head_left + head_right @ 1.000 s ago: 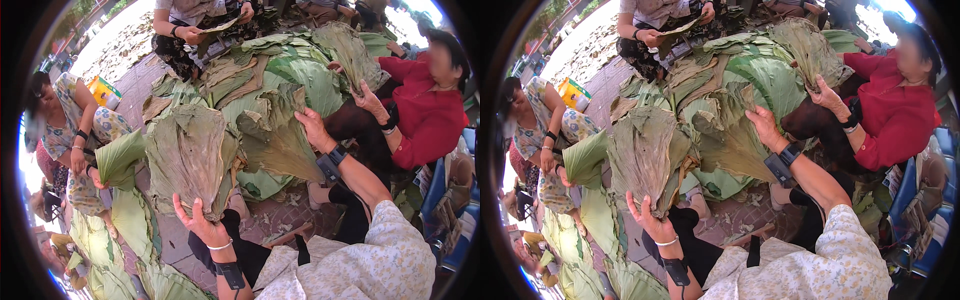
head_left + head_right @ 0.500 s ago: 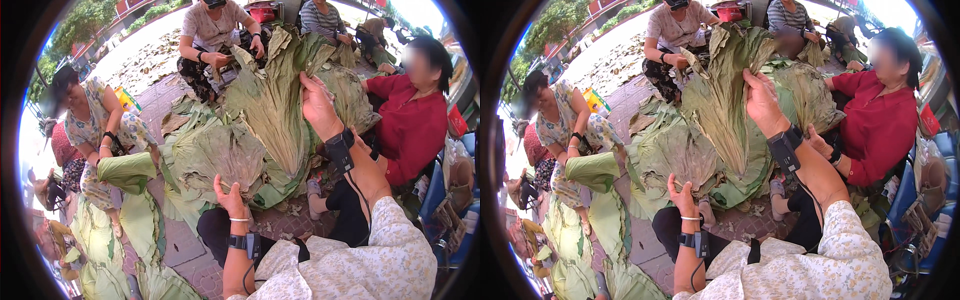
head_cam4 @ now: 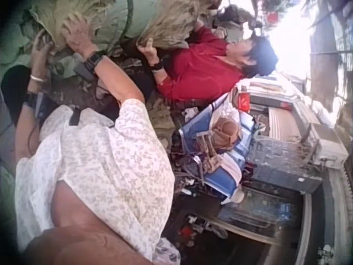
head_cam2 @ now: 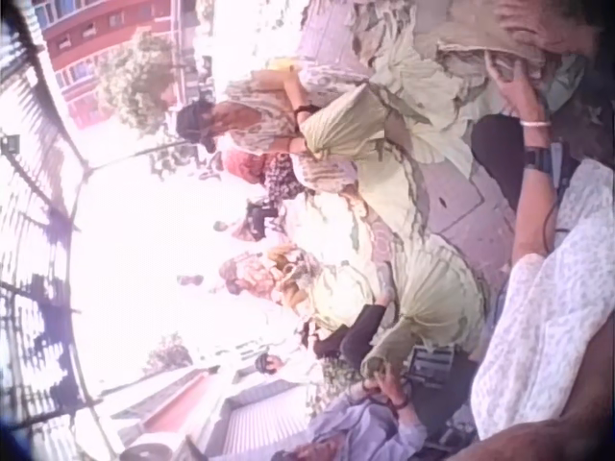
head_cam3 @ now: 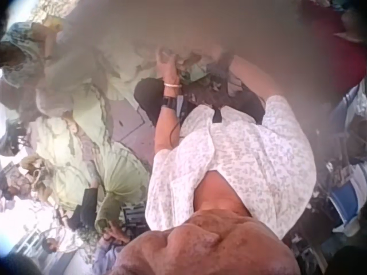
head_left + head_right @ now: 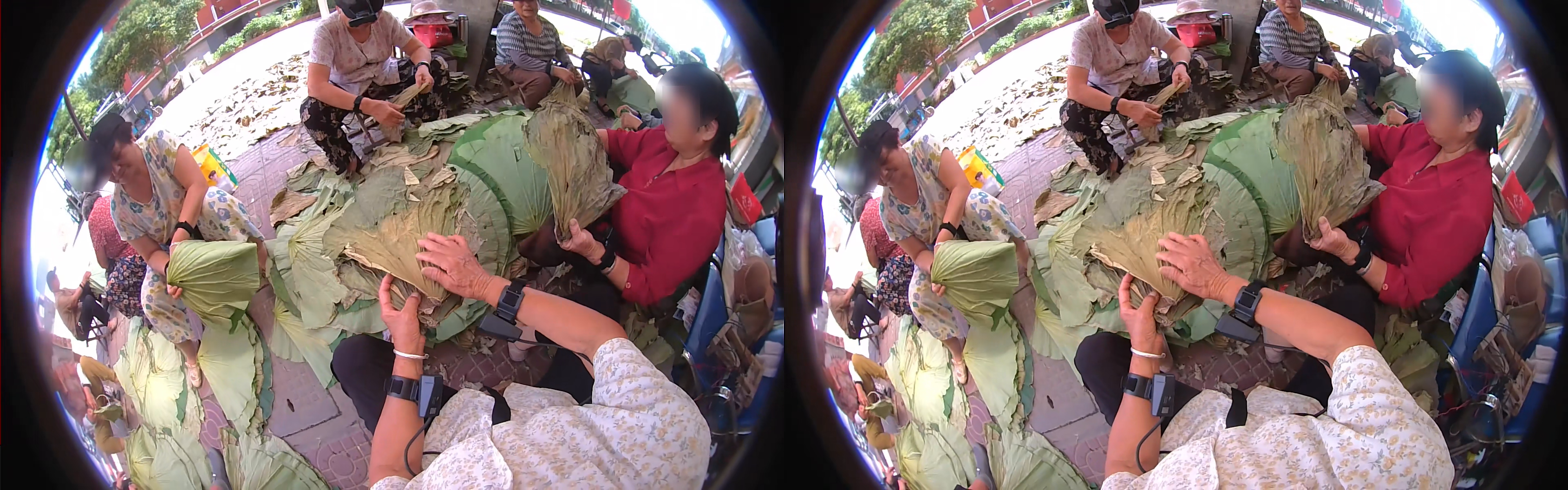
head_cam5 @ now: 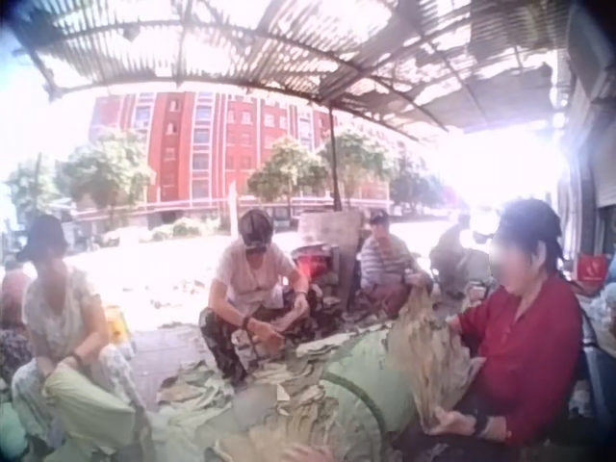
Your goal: The recorder and several other people are sitting together outdoors sorting and stacking large, dried green lotus leaves into bundles.
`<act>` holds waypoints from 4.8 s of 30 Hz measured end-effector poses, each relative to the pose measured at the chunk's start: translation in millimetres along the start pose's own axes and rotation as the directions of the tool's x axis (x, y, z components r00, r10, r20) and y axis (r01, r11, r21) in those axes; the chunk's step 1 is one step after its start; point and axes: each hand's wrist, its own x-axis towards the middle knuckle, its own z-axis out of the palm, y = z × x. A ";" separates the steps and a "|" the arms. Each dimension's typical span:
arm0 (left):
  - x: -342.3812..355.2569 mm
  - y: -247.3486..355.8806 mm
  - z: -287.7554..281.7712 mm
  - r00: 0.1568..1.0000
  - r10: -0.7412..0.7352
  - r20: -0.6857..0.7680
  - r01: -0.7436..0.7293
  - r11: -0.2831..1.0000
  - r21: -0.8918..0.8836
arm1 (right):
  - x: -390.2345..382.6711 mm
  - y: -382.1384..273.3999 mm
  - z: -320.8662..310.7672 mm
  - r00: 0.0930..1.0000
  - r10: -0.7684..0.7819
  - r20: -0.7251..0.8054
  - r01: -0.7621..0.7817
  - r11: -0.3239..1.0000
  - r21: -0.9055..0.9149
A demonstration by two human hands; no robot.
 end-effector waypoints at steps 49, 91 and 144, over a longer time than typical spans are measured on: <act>-12.0 -23.8 -4.7 0.985 -0.165 0.038 0.169 0.976 -0.135 | -84.3 -46.7 33.4 0.635 0.300 0.712 -0.394 -0.667 0.632; -44.4 -82.4 -28.6 0.642 -0.760 0.102 0.730 0.646 0.222 | -152.3 -28.9 92.1 0.236 0.560 0.794 -0.062 -0.807 0.587; -65.6 -105.8 -55.0 0.461 -0.880 0.113 0.826 0.473 0.307 | -204.2 -30.2 108.4 0.726 0.669 0.156 -0.485 0.339 0.806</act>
